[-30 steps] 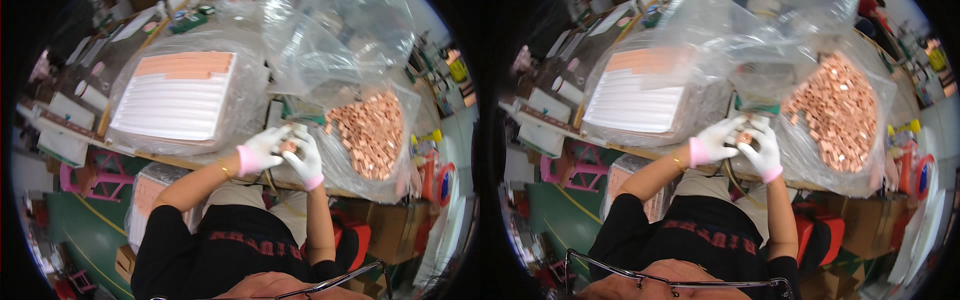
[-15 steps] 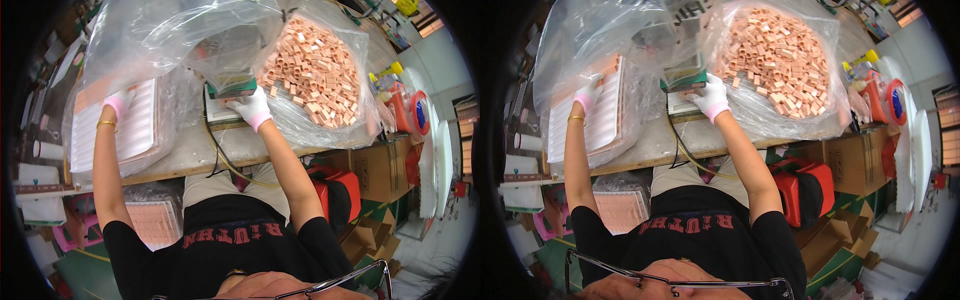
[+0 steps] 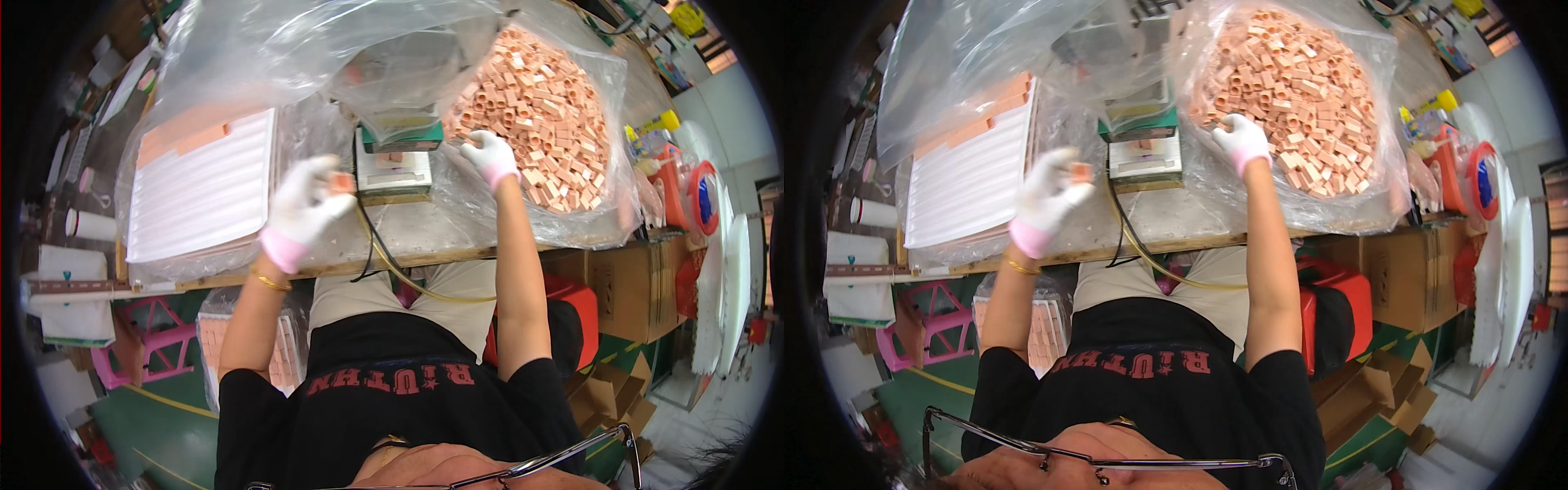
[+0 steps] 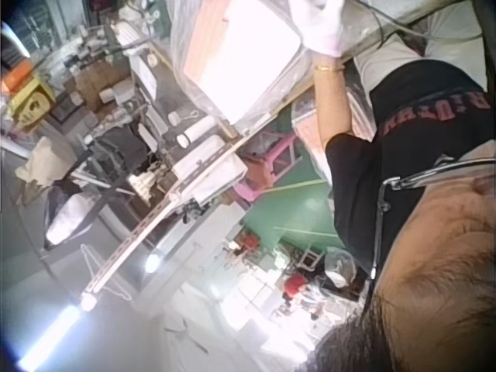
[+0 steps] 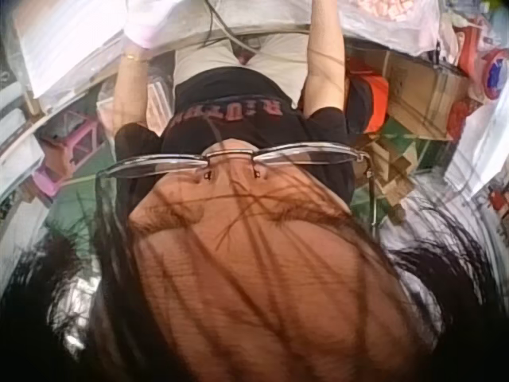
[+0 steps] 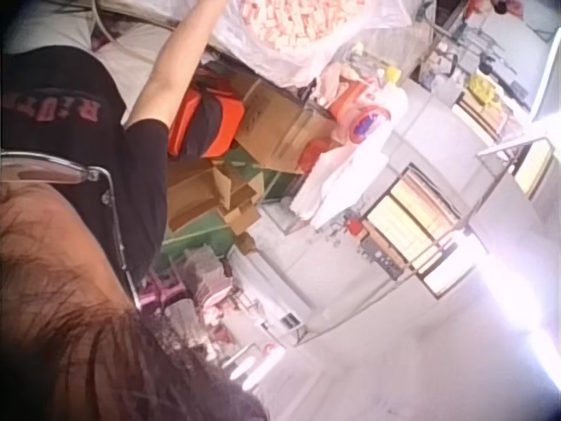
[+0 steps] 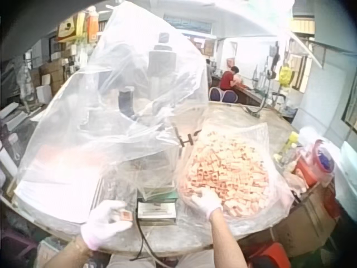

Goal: The recorder is picking up small pink rectangular components from a large pile and arranging them into a white plastic tray.

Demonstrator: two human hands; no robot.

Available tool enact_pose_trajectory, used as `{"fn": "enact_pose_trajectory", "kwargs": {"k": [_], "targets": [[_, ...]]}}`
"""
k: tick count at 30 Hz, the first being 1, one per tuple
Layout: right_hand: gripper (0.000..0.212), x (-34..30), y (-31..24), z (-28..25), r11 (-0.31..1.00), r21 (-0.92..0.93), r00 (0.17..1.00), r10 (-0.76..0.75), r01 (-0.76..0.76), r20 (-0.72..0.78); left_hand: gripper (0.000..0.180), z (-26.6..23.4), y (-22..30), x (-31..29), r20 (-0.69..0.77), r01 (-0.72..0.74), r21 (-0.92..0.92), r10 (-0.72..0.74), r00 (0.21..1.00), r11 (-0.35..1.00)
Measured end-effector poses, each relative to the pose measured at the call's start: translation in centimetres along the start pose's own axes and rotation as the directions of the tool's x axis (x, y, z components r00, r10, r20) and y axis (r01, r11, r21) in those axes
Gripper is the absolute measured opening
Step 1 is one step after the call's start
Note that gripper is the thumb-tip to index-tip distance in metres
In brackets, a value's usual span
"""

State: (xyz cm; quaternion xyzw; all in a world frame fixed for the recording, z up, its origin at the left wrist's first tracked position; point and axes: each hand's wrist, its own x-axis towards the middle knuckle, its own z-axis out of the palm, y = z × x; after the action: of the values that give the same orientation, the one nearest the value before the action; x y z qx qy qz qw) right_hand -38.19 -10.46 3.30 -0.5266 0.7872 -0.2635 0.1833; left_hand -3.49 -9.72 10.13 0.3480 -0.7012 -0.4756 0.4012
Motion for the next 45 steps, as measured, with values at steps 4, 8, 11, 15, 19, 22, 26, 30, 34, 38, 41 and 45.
{"fn": "enact_pose_trajectory", "kwargs": {"k": [4, 8, 11, 15, 19, 22, 26, 30, 34, 38, 41, 45], "targets": [[0.036, -7.1, -7.6, -0.4, 0.619, 0.776, 0.897, -0.265, -0.122, 0.353, 0.053, 3.4, -3.7, -0.4, 0.084, 0.159, -0.142, -0.148, 0.985, 0.977], [0.038, -9.9, -9.0, 1.4, 0.679, 0.594, 0.852, -0.523, 0.431, -0.021, 0.053, 5.0, -2.5, 0.2, 0.113, 0.086, 0.006, -0.086, 0.99, 0.996], [0.04, -9.8, -9.3, 0.9, 0.66, 0.312, 0.711, -0.7, 0.683, -0.074, 0.059, 4.8, -2.0, -0.1, 0.137, -0.001, 0.106, -0.014, 0.99, 0.994], [0.043, -11.7, -9.7, 0.6, 0.67, 0.509, 0.806, -0.585, 0.54, -0.084, 0.068, 6.1, -1.1, -0.2, 0.179, 0.04, -0.071, -0.027, 0.984, 0.997], [0.03, -9.8, -7.9, 2.7, 0.675, 0.407, 0.771, -0.623, 0.615, -0.133, 0.064, 4.3, -0.1, -0.2, 0.241, -0.04, 0.086, 0.019, 0.97, 0.995], [0.024, -7.4, -7.2, 2.7, 0.866, 0.07, 0.842, -0.458, 0.494, -0.285, 0.039, -3.4, -0.7, 3.4, 0.065, -0.284, 0.493, 0.291, 0.955, 0.822], [0.03, -3.4, -6.4, 4.9, 0.865, -0.006, 0.847, -0.494, 0.503, -0.199, 0.025, -15.5, -2.8, 7.5, -0.11, 0.071, 0.957, 0.127, 0.986, 0.28], [0.032, -2.9, -8.3, 5.9, 0.812, 0.512, 0.96, -0.23, 0.281, -0.162, 0.023, -19.0, -5.7, 9.9, 0.027, -0.039, 0.978, 0.06, 0.998, 0.207], [0.035, -3.1, -7.2, 5.2, 0.88, 0.089, 0.875, -0.445, 0.467, -0.189, 0.027, -19.7, -5.1, 9.6, -0.036, 0.067, 0.957, -0.114, 0.993, 0.284], [0.019, -1.9, -1.0, 0.1, 0.92, -0.363, 0.959, -0.221, 0.144, -0.178, 0.027, -21.1, -6.5, 8.2, -0.135, 0.158, 0.95, -0.102, 0.986, 0.268], [0.018, -1.0, 2.9, -1.3, 0.733, -0.667, 0.99, 0.056, -0.13, -0.131, 0.028, -18.9, -5.9, 7.1, -0.086, -0.086, 0.894, 0.356, 0.931, 0.439], [0.019, -1.2, 4.6, -1.4, 0.656, -0.754, 0.982, -0.128, -0.022, -0.141, 0.037, -6.3, 1.8, 3.0, -0.209, -0.139, 0.47, 0.262, 0.942, 0.872]]}}
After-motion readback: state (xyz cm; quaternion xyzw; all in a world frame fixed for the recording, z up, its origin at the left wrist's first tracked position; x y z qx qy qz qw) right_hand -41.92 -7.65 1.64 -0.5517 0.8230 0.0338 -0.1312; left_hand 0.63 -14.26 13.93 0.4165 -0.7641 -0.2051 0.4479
